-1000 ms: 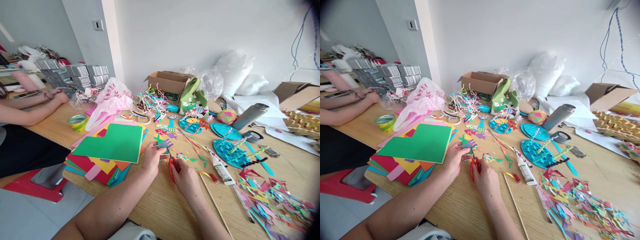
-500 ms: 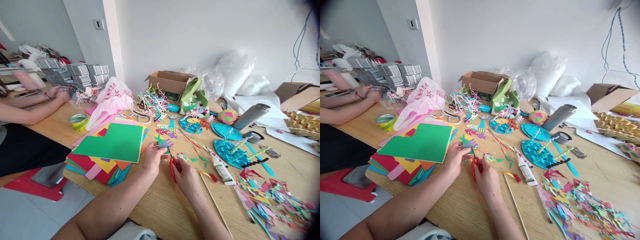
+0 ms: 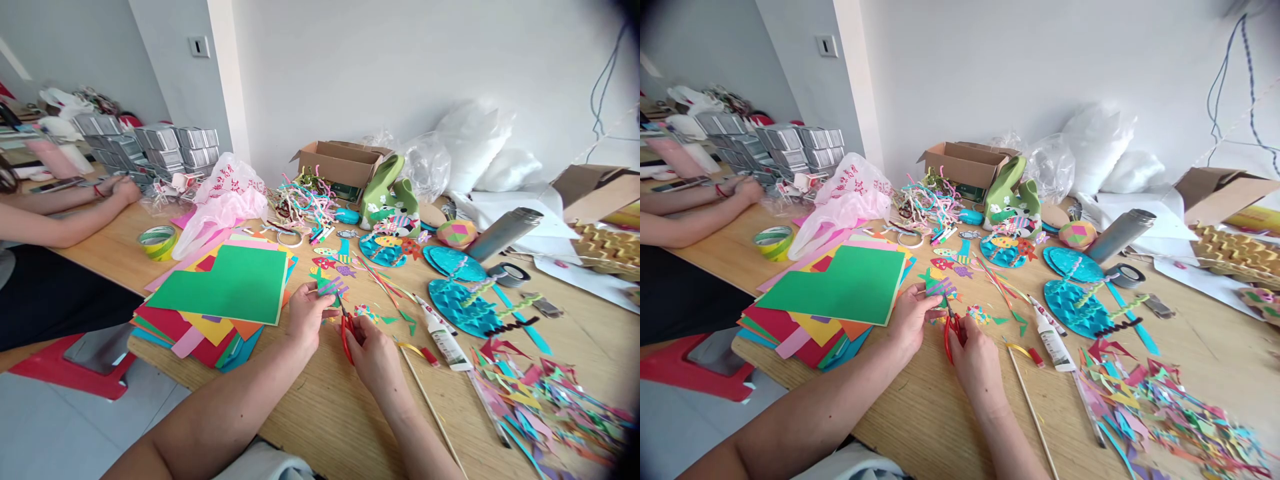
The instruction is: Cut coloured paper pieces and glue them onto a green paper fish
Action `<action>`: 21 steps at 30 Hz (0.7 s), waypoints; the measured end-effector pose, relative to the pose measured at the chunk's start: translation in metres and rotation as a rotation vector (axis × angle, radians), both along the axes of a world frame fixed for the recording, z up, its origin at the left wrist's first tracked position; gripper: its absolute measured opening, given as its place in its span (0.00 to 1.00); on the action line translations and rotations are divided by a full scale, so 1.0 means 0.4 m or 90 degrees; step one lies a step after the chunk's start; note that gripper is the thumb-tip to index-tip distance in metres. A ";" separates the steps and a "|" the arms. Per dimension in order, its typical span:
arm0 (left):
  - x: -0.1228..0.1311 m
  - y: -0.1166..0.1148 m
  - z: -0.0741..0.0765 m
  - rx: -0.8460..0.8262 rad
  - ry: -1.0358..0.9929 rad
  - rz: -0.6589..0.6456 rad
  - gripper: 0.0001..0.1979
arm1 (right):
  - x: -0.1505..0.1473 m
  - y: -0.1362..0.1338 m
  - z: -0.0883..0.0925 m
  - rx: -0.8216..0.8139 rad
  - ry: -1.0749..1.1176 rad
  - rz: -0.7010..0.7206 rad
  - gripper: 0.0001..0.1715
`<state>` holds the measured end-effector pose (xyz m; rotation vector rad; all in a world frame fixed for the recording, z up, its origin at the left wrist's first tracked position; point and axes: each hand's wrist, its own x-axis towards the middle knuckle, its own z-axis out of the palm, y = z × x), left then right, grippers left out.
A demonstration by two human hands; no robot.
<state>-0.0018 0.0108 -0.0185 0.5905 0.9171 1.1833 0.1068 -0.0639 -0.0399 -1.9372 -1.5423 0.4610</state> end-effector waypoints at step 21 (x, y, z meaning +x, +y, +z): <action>0.002 0.000 -0.001 -0.002 0.016 0.006 0.16 | 0.001 0.002 -0.003 0.010 0.028 0.010 0.17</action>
